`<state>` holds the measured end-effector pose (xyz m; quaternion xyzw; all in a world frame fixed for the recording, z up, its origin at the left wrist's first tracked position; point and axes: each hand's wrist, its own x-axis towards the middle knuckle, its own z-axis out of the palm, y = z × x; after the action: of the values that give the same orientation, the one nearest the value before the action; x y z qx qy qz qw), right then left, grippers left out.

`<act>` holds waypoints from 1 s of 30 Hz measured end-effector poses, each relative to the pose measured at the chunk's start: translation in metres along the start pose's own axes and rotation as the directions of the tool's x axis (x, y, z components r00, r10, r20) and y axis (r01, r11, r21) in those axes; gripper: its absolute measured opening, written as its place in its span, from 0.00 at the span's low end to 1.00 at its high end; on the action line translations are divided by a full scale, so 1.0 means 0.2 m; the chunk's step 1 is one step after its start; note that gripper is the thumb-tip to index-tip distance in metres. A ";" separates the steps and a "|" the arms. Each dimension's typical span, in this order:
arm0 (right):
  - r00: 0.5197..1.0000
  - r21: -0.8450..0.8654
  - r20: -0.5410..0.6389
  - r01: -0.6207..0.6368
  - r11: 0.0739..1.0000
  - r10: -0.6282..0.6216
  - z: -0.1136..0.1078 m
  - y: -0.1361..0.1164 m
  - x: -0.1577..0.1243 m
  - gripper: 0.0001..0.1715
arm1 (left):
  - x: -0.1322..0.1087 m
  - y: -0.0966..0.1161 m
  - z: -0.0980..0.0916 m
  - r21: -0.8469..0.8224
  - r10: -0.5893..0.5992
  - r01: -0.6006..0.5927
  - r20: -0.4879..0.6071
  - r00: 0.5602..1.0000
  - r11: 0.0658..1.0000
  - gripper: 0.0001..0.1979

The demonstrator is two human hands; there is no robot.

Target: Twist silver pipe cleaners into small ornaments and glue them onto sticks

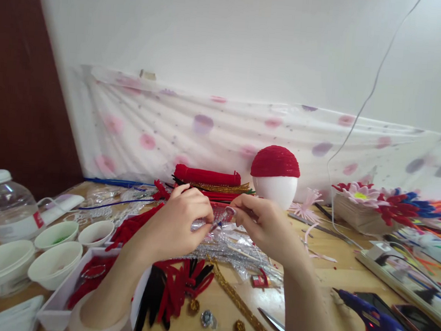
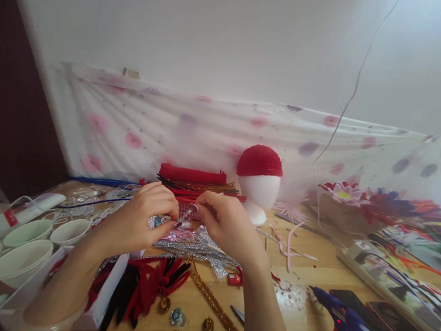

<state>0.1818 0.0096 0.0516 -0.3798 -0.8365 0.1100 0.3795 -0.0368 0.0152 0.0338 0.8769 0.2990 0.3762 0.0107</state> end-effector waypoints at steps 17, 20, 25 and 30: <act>0.997 0.350 0.081 -0.040 0.936 0.012 0.22 -0.08 0.03 0.08 | 0.04 -0.04 0.09 -0.743 -0.443 0.023 -0.374 0.815 0.669 0.05; 1.000 0.318 -0.018 0.011 0.948 -0.005 0.21 -0.07 0.03 0.04 | 0.03 -0.04 0.03 -0.670 -0.402 0.103 -0.308 0.862 0.735 0.06; 0.995 0.287 -0.054 0.093 0.953 -0.081 0.15 -0.03 0.03 0.08 | 0.02 -0.04 -0.02 -0.596 -0.228 0.108 -0.128 0.965 0.796 0.07; 0.994 0.198 0.033 0.095 0.975 -0.104 0.08 -0.04 0.01 0.10 | 0.01 -0.04 -0.04 -0.529 -0.148 0.108 -0.035 0.988 0.842 0.06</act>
<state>0.1658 0.0078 0.0453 -0.2956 -0.8475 0.1809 0.4021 -0.0453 0.0210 0.0383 0.8040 0.2428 0.4743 0.2640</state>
